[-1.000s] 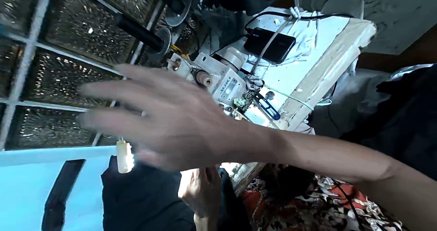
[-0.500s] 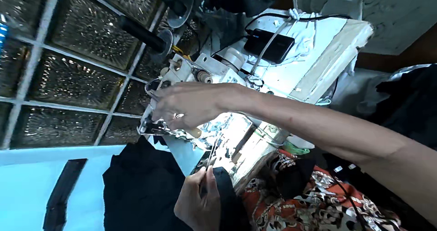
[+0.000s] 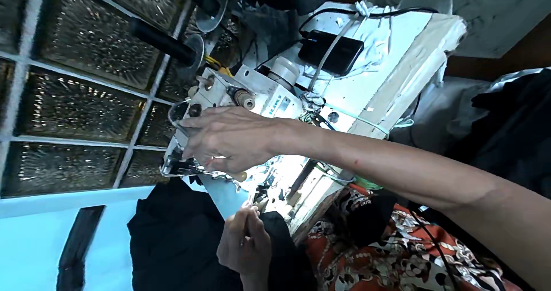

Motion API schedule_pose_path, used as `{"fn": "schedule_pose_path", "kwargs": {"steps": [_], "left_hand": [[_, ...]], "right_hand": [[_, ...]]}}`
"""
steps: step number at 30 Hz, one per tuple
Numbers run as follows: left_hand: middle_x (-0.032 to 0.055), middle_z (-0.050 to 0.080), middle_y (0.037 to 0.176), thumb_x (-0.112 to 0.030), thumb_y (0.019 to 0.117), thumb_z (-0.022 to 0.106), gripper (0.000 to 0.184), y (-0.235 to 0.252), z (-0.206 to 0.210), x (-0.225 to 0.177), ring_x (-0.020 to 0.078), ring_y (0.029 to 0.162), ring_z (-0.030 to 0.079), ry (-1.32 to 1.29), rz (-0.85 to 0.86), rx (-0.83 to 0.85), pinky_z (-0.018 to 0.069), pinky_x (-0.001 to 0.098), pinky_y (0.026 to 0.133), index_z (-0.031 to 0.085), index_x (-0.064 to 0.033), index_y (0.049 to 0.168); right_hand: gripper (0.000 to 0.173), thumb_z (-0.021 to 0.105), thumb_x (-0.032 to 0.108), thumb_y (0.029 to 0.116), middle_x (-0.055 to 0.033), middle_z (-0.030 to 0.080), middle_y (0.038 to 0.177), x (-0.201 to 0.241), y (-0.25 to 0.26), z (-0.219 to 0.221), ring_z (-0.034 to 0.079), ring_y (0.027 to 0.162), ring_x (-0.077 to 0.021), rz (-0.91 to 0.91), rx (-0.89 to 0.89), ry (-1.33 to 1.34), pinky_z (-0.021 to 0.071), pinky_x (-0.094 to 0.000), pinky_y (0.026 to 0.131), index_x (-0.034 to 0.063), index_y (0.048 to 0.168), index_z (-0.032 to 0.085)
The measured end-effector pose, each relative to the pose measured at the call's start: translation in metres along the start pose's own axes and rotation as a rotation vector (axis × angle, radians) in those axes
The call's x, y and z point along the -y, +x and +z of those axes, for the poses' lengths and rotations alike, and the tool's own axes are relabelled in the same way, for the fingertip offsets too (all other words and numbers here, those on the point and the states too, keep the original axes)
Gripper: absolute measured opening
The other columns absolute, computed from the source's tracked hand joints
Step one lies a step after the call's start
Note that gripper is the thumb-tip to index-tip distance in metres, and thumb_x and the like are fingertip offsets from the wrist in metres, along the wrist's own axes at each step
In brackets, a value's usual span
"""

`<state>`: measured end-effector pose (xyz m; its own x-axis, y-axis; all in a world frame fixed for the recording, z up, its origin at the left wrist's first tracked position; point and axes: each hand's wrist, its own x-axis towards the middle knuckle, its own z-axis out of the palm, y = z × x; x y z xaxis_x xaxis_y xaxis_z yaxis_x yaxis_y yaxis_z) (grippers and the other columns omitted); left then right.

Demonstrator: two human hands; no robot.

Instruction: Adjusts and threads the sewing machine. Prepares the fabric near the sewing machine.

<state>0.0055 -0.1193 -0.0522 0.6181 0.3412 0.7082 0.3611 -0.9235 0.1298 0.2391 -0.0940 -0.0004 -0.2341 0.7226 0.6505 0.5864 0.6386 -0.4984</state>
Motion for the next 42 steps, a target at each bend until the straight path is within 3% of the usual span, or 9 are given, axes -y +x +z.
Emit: {"fn": "schedule_pose_path", "kwargs": {"steps": [3, 6, 15, 23, 30, 33, 37, 40, 42], "left_hand": [[0.0005, 0.066, 0.082, -0.022, 0.1081, 0.048, 0.035, 0.008, 0.002, 0.008, -0.0063, 0.075, 0.064, -0.119, -0.095, -0.039, 0.0551, 0.0127, 0.072, 0.063, 0.0089, 0.101], [-0.0078, 0.066, 0.083, -0.015, 0.1069, 0.048, 0.027, 0.016, 0.000, 0.015, -0.0078, 0.075, 0.064, -0.201, -0.144, -0.086, 0.0567, 0.0135, 0.071, 0.062, 0.0069, 0.103], [-0.0022, 0.067, 0.079, -0.003, 0.1014, 0.045, 0.024, 0.027, 0.007, 0.028, -0.0050, 0.070, 0.066, -0.201, -0.206, -0.057, 0.0574, 0.0145, 0.067, 0.061, 0.0144, 0.098], [0.0012, 0.067, 0.080, -0.005, 0.1030, 0.046, 0.027, 0.027, -0.012, 0.029, -0.0079, 0.071, 0.063, -0.128, -0.161, 0.028, 0.0546, 0.0109, 0.068, 0.061, 0.0170, 0.100], [-0.0024, 0.068, 0.083, -0.005, 0.1033, 0.048, 0.024, 0.030, -0.007, 0.023, -0.0063, 0.074, 0.066, -0.181, -0.162, 0.001, 0.0573, 0.0133, 0.070, 0.063, 0.0132, 0.099], [0.0033, 0.067, 0.081, -0.006, 0.1023, 0.046, 0.027, 0.031, 0.001, 0.026, -0.0052, 0.073, 0.065, -0.159, -0.142, 0.010, 0.0559, 0.0128, 0.070, 0.061, 0.0164, 0.097], [0.0046, 0.067, 0.081, -0.006, 0.1027, 0.046, 0.028, 0.029, -0.004, 0.030, -0.0061, 0.073, 0.064, -0.132, -0.132, 0.039, 0.0549, 0.0115, 0.069, 0.062, 0.0169, 0.098], [0.0031, 0.067, 0.081, -0.006, 0.1027, 0.047, 0.028, 0.028, -0.011, 0.026, -0.0072, 0.072, 0.064, -0.118, -0.148, 0.031, 0.0546, 0.0110, 0.069, 0.062, 0.0175, 0.099], [-0.0034, 0.069, 0.084, -0.009, 0.1047, 0.050, 0.026, 0.027, -0.015, 0.023, -0.0062, 0.075, 0.067, -0.187, -0.151, 0.001, 0.0581, 0.0139, 0.071, 0.063, 0.0134, 0.103]], "right_hand": [[0.021, 0.062, 0.017, 0.0973, -0.0033, 0.073, 0.126, 0.000, -0.001, 0.002, 0.050, 0.141, -0.0285, -0.008, -0.021, -0.005, 0.0317, -0.0447, 0.118, 0.0112, 0.108, 0.079], [0.020, 0.062, 0.017, 0.0966, -0.0017, 0.074, 0.124, -0.002, 0.000, 0.004, 0.051, 0.140, -0.0274, -0.024, -0.036, -0.013, 0.0323, -0.0449, 0.118, 0.0117, 0.105, 0.079], [0.020, 0.062, 0.017, 0.0965, -0.0024, 0.073, 0.125, -0.002, 0.000, 0.003, 0.052, 0.139, -0.0271, -0.032, -0.028, -0.014, 0.0323, -0.0445, 0.118, 0.0108, 0.104, 0.079], [0.021, 0.062, 0.018, 0.0960, -0.0018, 0.073, 0.125, -0.001, 0.000, 0.001, 0.051, 0.140, -0.0270, 0.003, -0.008, -0.011, 0.0301, -0.0439, 0.119, 0.0120, 0.107, 0.079], [0.020, 0.061, 0.017, 0.0960, -0.0018, 0.074, 0.122, -0.002, 0.000, 0.002, 0.052, 0.138, -0.0265, -0.009, -0.028, -0.006, 0.0316, -0.0432, 0.118, 0.0113, 0.103, 0.079], [0.021, 0.061, 0.018, 0.0964, -0.0015, 0.074, 0.123, -0.001, 0.000, 0.001, 0.052, 0.138, -0.0261, -0.007, -0.019, -0.006, 0.0313, -0.0431, 0.118, 0.0117, 0.104, 0.079], [0.022, 0.062, 0.018, 0.0965, -0.0017, 0.074, 0.122, -0.001, 0.000, 0.000, 0.055, 0.135, -0.0257, -0.002, -0.015, -0.011, 0.0311, -0.0433, 0.118, 0.0115, 0.108, 0.079], [0.022, 0.063, 0.017, 0.0959, -0.0024, 0.074, 0.123, -0.001, 0.001, 0.001, 0.054, 0.136, -0.0267, -0.002, -0.023, -0.003, 0.0301, -0.0440, 0.119, 0.0111, 0.109, 0.079], [0.022, 0.062, 0.018, 0.0963, -0.0023, 0.074, 0.124, -0.001, 0.001, 0.002, 0.053, 0.138, -0.0268, 0.005, -0.025, -0.008, 0.0298, -0.0438, 0.120, 0.0116, 0.109, 0.079]]}}
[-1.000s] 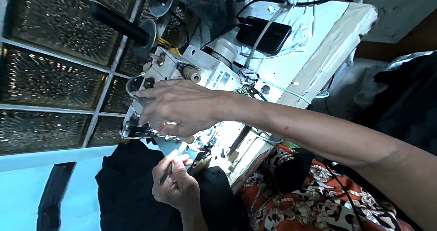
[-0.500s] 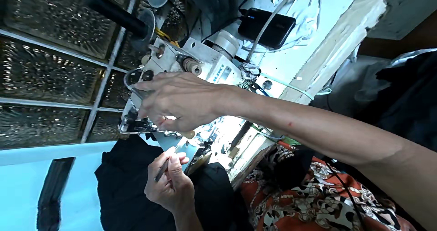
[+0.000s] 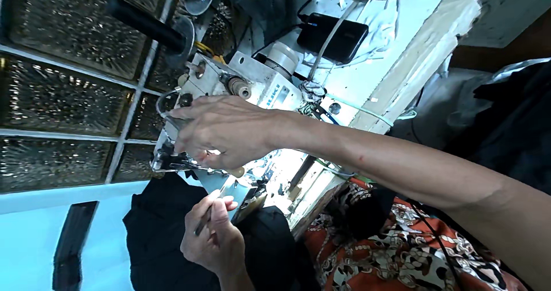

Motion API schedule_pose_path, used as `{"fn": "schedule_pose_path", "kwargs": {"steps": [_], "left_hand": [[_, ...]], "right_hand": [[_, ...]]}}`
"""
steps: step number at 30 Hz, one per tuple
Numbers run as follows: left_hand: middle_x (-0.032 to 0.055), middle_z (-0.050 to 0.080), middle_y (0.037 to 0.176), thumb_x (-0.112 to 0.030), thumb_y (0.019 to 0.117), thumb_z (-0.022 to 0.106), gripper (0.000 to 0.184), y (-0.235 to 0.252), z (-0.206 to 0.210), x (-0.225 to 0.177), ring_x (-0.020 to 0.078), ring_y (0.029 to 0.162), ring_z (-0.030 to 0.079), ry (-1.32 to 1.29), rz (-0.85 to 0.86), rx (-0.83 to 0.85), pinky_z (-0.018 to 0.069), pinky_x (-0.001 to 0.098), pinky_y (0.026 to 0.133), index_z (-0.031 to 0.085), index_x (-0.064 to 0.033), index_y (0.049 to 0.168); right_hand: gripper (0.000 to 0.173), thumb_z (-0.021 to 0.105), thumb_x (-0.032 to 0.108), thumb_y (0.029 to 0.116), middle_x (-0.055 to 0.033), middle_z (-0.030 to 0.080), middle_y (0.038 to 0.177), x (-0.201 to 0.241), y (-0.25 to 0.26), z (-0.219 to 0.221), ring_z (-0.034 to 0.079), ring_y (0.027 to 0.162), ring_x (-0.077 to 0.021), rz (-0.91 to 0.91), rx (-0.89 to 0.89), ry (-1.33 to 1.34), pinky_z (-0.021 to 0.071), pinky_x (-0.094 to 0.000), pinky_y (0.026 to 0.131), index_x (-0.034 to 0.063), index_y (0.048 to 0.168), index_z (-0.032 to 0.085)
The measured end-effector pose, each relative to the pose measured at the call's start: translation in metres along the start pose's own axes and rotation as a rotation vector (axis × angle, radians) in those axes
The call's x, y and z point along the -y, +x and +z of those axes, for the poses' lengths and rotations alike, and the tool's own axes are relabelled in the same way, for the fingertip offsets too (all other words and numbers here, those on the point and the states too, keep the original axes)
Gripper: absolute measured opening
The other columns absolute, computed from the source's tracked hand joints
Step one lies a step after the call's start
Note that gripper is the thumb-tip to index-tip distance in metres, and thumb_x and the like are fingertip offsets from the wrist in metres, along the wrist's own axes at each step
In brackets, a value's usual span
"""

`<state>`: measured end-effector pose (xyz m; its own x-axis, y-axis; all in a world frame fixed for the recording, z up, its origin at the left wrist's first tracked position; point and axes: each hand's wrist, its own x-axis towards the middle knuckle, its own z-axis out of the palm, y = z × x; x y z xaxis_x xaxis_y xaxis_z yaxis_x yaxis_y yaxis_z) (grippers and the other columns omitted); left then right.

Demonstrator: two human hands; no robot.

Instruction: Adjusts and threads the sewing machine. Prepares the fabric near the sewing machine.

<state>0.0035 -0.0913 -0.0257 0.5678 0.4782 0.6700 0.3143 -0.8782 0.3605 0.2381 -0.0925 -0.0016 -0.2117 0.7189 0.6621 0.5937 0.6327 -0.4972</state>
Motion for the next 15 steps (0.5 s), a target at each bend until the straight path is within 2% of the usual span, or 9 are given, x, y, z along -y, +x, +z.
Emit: {"fn": "schedule_pose_path", "kwargs": {"steps": [4, 6, 8, 10, 12, 15], "left_hand": [[-0.0164, 0.072, 0.093, -0.021, 0.1069, 0.054, 0.019, -0.007, -0.007, -0.007, -0.0042, 0.081, 0.070, -0.095, 0.027, -0.058, 0.0601, 0.0167, 0.073, 0.067, -0.0086, 0.112], [-0.0166, 0.070, 0.095, -0.023, 0.1074, 0.053, 0.020, -0.014, -0.011, -0.014, -0.0068, 0.085, 0.068, -0.031, 0.048, -0.060, 0.0583, 0.0144, 0.075, 0.068, -0.0111, 0.113], [-0.0088, 0.066, 0.095, -0.024, 0.1079, 0.052, 0.024, -0.023, -0.013, -0.018, -0.0075, 0.088, 0.064, 0.082, 0.092, -0.025, 0.0541, 0.0122, 0.079, 0.068, -0.0061, 0.107], [0.0033, 0.062, 0.095, -0.022, 0.1072, 0.052, 0.026, -0.030, -0.011, -0.020, -0.0020, 0.091, 0.061, 0.168, 0.152, 0.014, 0.0499, 0.0125, 0.082, 0.065, -0.0003, 0.101], [0.0063, 0.058, 0.097, -0.021, 0.1067, 0.053, 0.023, -0.034, -0.004, -0.021, -0.0001, 0.092, 0.061, 0.215, 0.190, 0.026, 0.0501, 0.0113, 0.083, 0.066, -0.0011, 0.102], [0.0126, 0.058, 0.093, -0.017, 0.1061, 0.054, 0.023, -0.036, 0.004, -0.021, 0.0076, 0.090, 0.062, 0.295, 0.229, 0.061, 0.0491, 0.0131, 0.084, 0.067, 0.0017, 0.102]], "right_hand": [[0.022, 0.062, 0.019, 0.0966, -0.0015, 0.074, 0.123, 0.001, 0.000, -0.001, 0.053, 0.138, -0.0257, 0.005, 0.015, -0.007, 0.0291, -0.0428, 0.120, 0.0121, 0.110, 0.078], [0.021, 0.063, 0.019, 0.0963, -0.0015, 0.074, 0.124, 0.001, 0.000, -0.001, 0.052, 0.138, -0.0259, 0.007, 0.014, -0.005, 0.0290, -0.0429, 0.120, 0.0120, 0.109, 0.078], [0.021, 0.063, 0.019, 0.0967, -0.0022, 0.074, 0.124, 0.001, 0.000, -0.001, 0.051, 0.140, -0.0264, 0.009, 0.010, -0.003, 0.0286, -0.0431, 0.120, 0.0115, 0.110, 0.079], [0.022, 0.063, 0.018, 0.0963, -0.0033, 0.074, 0.123, 0.002, 0.000, -0.001, 0.051, 0.140, -0.0272, 0.008, 0.003, 0.005, 0.0289, -0.0435, 0.120, 0.0108, 0.110, 0.079], [0.023, 0.064, 0.018, 0.0958, -0.0041, 0.074, 0.122, 0.002, -0.001, -0.001, 0.051, 0.139, -0.0275, 0.009, -0.001, 0.011, 0.0295, -0.0438, 0.120, 0.0106, 0.112, 0.078], [0.022, 0.064, 0.018, 0.0961, -0.0032, 0.074, 0.124, 0.002, -0.001, -0.001, 0.051, 0.140, -0.0270, 0.008, 0.006, -0.001, 0.0300, -0.0438, 0.119, 0.0113, 0.111, 0.078]]}}
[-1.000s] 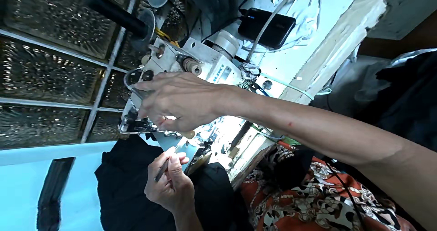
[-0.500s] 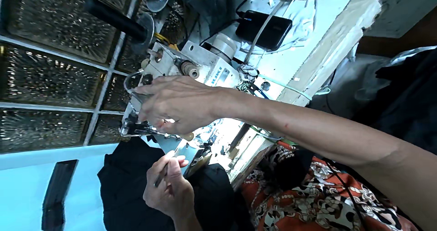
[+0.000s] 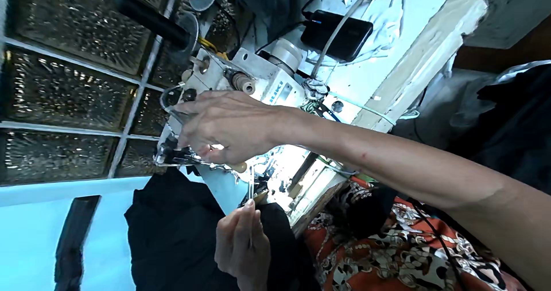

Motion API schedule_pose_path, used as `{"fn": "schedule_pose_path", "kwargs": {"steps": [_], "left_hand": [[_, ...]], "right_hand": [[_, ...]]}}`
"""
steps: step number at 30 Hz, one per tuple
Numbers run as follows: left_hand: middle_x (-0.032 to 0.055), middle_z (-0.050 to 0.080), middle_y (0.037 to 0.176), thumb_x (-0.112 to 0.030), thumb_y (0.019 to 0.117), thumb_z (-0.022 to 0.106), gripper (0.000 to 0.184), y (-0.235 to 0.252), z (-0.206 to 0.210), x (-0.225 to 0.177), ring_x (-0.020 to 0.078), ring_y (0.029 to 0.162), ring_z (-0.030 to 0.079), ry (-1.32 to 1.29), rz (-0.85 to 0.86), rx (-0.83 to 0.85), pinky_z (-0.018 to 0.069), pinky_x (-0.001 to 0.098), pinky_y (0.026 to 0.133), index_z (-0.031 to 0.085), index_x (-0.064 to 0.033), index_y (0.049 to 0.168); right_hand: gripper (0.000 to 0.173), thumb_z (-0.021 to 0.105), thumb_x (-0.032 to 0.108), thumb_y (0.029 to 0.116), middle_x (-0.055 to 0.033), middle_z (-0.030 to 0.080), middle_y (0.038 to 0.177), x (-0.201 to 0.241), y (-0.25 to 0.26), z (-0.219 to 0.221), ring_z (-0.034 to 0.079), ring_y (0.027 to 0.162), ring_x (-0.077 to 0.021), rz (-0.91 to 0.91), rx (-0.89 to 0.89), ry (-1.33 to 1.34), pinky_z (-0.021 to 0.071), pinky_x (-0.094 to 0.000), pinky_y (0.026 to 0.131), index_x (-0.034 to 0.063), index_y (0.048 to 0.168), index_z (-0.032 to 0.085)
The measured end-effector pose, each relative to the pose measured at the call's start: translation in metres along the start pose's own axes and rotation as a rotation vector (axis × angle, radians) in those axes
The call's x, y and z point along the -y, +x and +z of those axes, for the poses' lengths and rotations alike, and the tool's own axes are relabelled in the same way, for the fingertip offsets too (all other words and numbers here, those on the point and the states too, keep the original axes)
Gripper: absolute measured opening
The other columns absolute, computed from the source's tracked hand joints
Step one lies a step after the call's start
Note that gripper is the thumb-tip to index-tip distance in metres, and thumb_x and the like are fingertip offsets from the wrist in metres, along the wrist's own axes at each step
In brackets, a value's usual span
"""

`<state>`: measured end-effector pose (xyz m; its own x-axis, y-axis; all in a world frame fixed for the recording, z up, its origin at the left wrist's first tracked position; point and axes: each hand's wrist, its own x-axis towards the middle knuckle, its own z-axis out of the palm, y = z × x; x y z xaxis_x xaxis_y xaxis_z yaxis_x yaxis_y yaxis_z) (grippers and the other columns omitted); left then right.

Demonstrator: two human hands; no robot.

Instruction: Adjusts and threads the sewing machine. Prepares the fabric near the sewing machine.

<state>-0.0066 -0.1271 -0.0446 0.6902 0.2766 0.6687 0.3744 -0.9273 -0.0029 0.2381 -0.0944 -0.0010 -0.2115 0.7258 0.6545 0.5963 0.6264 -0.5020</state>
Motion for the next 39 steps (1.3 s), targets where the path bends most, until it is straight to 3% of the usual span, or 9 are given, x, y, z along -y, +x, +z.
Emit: {"fn": "schedule_pose_path", "kwargs": {"steps": [4, 13, 21, 29, 39], "left_hand": [[0.0157, 0.061, 0.089, -0.013, 0.1043, 0.056, 0.021, 0.003, 0.006, 0.002, 0.0150, 0.089, 0.062, 0.046, 0.058, 0.052, 0.0476, 0.0161, 0.083, 0.069, 0.0033, 0.101], [0.0147, 0.061, 0.088, -0.011, 0.1023, 0.058, 0.016, 0.004, 0.019, 0.012, 0.0195, 0.088, 0.061, 0.066, 0.116, 0.084, 0.0485, 0.0208, 0.080, 0.070, -0.0002, 0.101], [0.0164, 0.067, 0.095, -0.009, 0.0999, 0.059, 0.015, 0.003, 0.020, 0.014, 0.0240, 0.097, 0.064, 0.127, 0.121, 0.115, 0.0498, 0.0259, 0.085, 0.073, -0.0035, 0.100], [0.0148, 0.069, 0.096, -0.007, 0.1000, 0.057, 0.013, 0.006, 0.013, 0.012, 0.0232, 0.099, 0.066, 0.113, 0.167, 0.083, 0.0507, 0.0255, 0.089, 0.070, -0.0037, 0.100], [0.0156, 0.068, 0.089, -0.007, 0.0984, 0.057, 0.016, 0.008, 0.016, 0.016, 0.0234, 0.091, 0.066, 0.166, 0.160, 0.066, 0.0507, 0.0245, 0.082, 0.071, -0.0015, 0.094]], "right_hand": [[0.022, 0.063, 0.019, 0.0965, -0.0036, 0.074, 0.124, 0.000, 0.000, 0.000, 0.052, 0.139, -0.0278, -0.010, 0.002, 0.000, 0.0297, -0.0444, 0.119, 0.0109, 0.108, 0.079], [0.021, 0.062, 0.018, 0.0958, -0.0030, 0.074, 0.122, -0.002, -0.001, 0.002, 0.052, 0.139, -0.0281, -0.015, -0.020, 0.011, 0.0303, -0.0448, 0.119, 0.0113, 0.105, 0.079], [0.020, 0.063, 0.018, 0.0960, -0.0028, 0.074, 0.122, -0.001, 0.000, 0.000, 0.052, 0.138, -0.0269, -0.009, -0.009, 0.007, 0.0299, -0.0441, 0.119, 0.0108, 0.105, 0.079], [0.021, 0.063, 0.019, 0.0959, -0.0022, 0.074, 0.122, -0.001, 0.000, 0.001, 0.052, 0.138, -0.0269, -0.006, -0.006, -0.012, 0.0303, -0.0440, 0.119, 0.0121, 0.108, 0.079], [0.020, 0.062, 0.018, 0.0958, -0.0019, 0.074, 0.122, -0.003, 0.000, 0.002, 0.055, 0.135, -0.0263, -0.025, -0.023, 0.001, 0.0306, -0.0453, 0.118, 0.0117, 0.103, 0.080]]}}
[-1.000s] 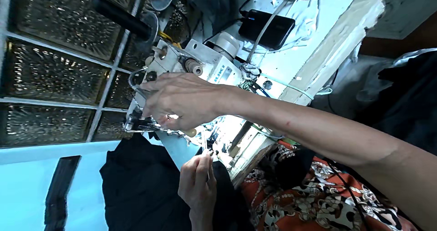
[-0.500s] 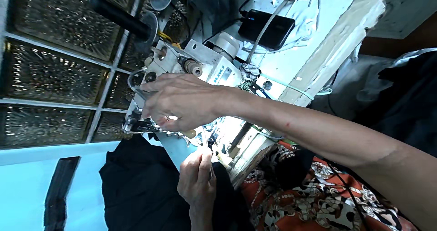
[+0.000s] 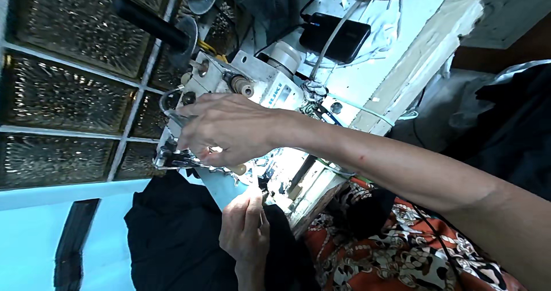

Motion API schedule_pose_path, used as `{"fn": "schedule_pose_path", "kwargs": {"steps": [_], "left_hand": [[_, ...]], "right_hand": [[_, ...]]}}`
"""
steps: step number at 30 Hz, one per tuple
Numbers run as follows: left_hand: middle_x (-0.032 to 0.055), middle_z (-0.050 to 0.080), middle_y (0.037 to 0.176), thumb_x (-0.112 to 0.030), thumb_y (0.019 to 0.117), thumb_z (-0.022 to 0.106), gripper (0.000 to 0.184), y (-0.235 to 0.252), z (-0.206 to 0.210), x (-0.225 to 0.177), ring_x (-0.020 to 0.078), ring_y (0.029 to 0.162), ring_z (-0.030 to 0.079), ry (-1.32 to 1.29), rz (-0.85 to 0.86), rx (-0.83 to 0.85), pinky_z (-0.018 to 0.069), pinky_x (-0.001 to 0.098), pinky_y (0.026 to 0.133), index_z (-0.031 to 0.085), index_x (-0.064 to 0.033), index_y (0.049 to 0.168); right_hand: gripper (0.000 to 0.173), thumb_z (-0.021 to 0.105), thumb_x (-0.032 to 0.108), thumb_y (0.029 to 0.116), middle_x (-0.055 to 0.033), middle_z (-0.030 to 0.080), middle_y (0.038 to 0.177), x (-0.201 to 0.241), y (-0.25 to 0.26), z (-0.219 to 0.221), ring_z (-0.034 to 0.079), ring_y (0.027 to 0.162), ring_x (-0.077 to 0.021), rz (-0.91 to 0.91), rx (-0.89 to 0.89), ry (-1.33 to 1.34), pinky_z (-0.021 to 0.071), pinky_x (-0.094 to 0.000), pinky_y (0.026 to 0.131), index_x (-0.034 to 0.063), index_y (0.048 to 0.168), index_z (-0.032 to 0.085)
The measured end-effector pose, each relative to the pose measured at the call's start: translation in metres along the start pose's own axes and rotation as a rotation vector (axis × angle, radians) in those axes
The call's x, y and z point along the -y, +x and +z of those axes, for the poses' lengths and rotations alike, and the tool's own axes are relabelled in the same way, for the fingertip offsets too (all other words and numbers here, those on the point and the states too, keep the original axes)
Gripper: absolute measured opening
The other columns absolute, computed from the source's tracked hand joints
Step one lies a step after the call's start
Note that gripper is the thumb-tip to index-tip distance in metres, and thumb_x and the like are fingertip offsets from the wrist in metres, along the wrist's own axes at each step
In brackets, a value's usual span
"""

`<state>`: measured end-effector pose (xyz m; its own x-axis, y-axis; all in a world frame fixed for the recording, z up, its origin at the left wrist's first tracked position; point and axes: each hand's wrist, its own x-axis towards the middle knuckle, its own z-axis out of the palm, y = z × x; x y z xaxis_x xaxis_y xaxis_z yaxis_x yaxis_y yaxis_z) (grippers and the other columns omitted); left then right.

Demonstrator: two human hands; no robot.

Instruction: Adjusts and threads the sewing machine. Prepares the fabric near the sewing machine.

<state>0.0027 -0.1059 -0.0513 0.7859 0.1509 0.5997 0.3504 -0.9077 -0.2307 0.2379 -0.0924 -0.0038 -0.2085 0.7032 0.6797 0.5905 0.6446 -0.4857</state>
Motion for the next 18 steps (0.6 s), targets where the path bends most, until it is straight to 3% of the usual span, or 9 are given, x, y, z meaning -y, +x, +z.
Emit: {"fn": "schedule_pose_path", "kwargs": {"steps": [18], "left_hand": [[0.0140, 0.068, 0.092, -0.007, 0.1016, 0.055, 0.016, -0.004, -0.017, -0.021, 0.0227, 0.095, 0.065, -0.058, 0.053, -0.010, 0.0506, 0.0250, 0.090, 0.069, -0.0011, 0.095]], "right_hand": [[0.022, 0.062, 0.018, 0.0958, -0.0027, 0.075, 0.120, 0.001, 0.001, -0.001, 0.060, 0.127, -0.0244, 0.002, 0.002, -0.010, 0.0315, -0.0443, 0.118, 0.0110, 0.108, 0.079]]}}
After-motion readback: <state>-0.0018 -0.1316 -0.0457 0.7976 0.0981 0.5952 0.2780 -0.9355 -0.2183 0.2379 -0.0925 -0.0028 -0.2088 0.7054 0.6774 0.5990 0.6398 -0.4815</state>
